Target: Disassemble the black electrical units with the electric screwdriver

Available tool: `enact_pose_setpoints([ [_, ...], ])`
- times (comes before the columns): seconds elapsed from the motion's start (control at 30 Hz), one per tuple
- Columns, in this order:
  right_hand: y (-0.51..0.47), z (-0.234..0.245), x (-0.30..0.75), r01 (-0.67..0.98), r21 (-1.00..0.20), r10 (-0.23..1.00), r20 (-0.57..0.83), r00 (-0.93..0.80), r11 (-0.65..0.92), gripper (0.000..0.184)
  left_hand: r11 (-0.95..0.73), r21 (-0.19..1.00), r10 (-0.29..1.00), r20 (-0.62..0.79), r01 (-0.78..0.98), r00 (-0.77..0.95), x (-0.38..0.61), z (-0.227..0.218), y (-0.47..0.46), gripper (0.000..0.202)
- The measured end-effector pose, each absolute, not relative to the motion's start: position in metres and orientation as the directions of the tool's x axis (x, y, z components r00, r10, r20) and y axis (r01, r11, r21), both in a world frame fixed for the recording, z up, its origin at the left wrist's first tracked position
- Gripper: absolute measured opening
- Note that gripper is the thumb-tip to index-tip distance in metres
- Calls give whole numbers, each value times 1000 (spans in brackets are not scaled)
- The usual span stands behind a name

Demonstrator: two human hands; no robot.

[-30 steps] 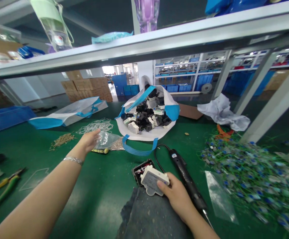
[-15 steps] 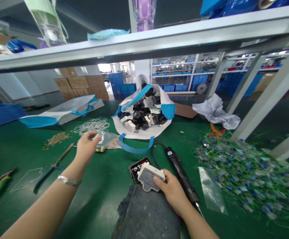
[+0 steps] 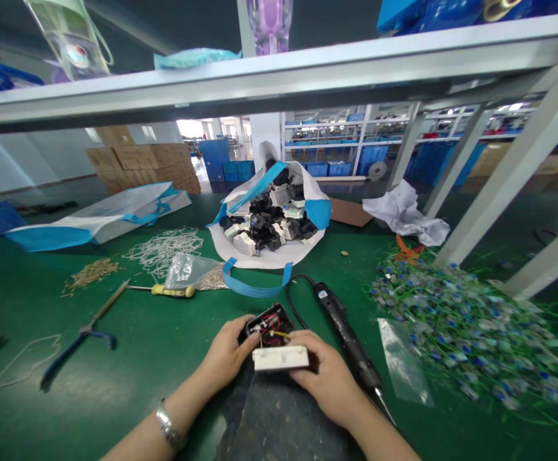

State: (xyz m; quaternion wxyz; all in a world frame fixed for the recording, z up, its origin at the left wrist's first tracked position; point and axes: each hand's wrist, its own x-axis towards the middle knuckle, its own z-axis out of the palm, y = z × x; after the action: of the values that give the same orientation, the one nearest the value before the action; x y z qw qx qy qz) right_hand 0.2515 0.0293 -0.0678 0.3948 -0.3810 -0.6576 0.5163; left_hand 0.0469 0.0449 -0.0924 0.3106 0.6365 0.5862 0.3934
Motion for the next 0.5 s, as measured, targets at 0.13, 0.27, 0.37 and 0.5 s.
enact_pose_setpoints([
  [0.13, 16, -62, 245, 283, -870, 852, 246, -462, 404, 19, -112, 848, 987, 154, 519, -39, 37, -92, 45, 28],
  [0.27, 12, -69, 243, 416, -704, 798, 375, -471, 576, 26, -79, 875, 984, 146, 477, -105, 18, -90, 45, 31],
  [0.37, 14, -73, 243, 464, -605, 756, 433, -491, 647, 29, -41, 915, 988, 97, 401, -121, 9, -87, 46, 38],
  [0.5, 15, -73, 243, 487, -564, 741, 431, -515, 667, 28, 21, 971, 997, -4, 237, -71, 8, -82, 46, 44],
])
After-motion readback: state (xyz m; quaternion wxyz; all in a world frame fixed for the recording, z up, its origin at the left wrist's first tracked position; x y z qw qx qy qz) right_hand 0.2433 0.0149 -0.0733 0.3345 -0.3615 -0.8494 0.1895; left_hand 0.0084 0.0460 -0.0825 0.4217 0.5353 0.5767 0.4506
